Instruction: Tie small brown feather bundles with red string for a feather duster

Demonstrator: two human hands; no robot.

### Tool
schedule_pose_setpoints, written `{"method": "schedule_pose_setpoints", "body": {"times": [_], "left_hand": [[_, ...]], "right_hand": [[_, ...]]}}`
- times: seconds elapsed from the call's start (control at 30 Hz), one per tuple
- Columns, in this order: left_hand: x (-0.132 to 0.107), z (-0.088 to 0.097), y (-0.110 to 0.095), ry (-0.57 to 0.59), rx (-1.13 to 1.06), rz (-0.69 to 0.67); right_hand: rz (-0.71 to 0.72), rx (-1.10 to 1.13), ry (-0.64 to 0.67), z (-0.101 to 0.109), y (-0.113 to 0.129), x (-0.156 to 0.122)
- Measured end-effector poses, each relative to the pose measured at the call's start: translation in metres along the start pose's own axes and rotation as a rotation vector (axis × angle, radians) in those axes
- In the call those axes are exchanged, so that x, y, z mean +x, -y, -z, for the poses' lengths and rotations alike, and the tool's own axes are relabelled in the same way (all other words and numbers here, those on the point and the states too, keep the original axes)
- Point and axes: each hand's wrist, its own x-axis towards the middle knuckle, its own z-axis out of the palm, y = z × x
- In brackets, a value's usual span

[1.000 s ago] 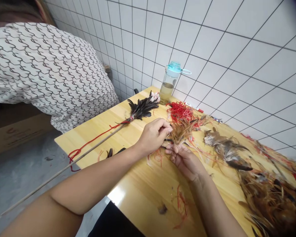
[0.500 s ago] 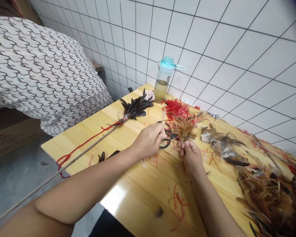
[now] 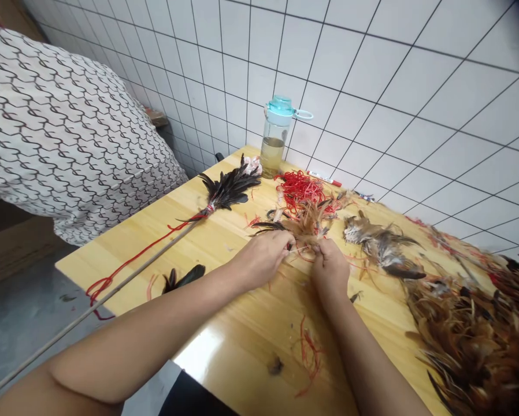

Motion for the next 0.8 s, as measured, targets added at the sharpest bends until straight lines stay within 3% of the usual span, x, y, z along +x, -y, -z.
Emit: {"method": "schedule_pose_setpoints", "body": {"times": [0.17,0.33,0.47,0.63,0.8], "left_hand": [[-0.002,-0.009,0.001,0.098,0.144,-0.019],[-0.002,-0.005,-0.010,0.094,0.255,-0.102],[-0.001,0.008,-0.014,0.010,0.203,-0.180],[0.002,0.022,-0.005,-0.215,0.134,-0.049],[0.003,0.022,0.000,-0.070,0.082,-0.035]], "right_hand": [[0.008,-0.273,0.060,0.002,0.008,-0.003],[0.197,-0.503,0.077,0.003,0.010,-0.005],[0.294,-0.533,0.109,0.004,0.011,-0.005],[0.400,-0.495,0.115,0.004,0.013,-0.008],[0.468,-0.461,0.070,0.003,0.015,-0.010]]}}
